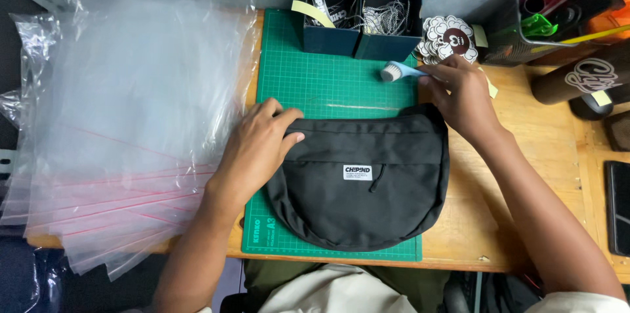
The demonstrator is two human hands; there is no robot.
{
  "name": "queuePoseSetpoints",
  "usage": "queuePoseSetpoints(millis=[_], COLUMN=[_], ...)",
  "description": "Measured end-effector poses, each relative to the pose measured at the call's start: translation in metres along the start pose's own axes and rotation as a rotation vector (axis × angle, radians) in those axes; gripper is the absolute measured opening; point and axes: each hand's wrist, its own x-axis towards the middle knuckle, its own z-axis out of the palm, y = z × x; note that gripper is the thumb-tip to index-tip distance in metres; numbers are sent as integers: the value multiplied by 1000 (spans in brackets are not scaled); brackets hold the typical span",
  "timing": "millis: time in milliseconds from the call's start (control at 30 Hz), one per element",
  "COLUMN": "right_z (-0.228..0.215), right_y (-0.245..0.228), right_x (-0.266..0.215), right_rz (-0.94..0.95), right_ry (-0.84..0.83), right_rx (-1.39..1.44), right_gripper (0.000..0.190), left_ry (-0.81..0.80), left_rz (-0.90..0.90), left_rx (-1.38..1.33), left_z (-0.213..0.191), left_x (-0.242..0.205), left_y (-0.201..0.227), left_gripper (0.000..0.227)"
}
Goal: The person cleans a black bag with a brush and then places a sticker onto the bag before putting the bag into a plastic sleeve.
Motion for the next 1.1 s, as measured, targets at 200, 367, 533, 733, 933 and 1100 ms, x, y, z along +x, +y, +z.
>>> queuePoseSetpoints(millis=[200, 367, 533, 733, 933, 1100], right_z=[-9, -26, 3, 48, 33, -9], right_y=[-22, -35, -25, -15, -15, -39], right_x=[15, 56, 127, 184, 172, 146], right_rz=[-109, -176, -196, 111, 89, -20], right_ry=[92, 214, 206, -242, -108, 62], right_rx=[-380, -212, -250, -772, -631, -305], right_gripper=[16, 4, 5, 31, 19, 9], left_ry=[49, 128, 185, 173, 205, 205], left_rz=[57, 139, 182, 188, 184, 191], left_rx=[57, 48, 31, 26, 67, 59], left_z=[5, 13, 14, 15, 15, 12], left_x=[-1, -1, 1, 2, 1, 1], left_y=[2, 1, 3, 0, 2, 4], left_gripper=[32, 30, 28, 30, 30, 31])
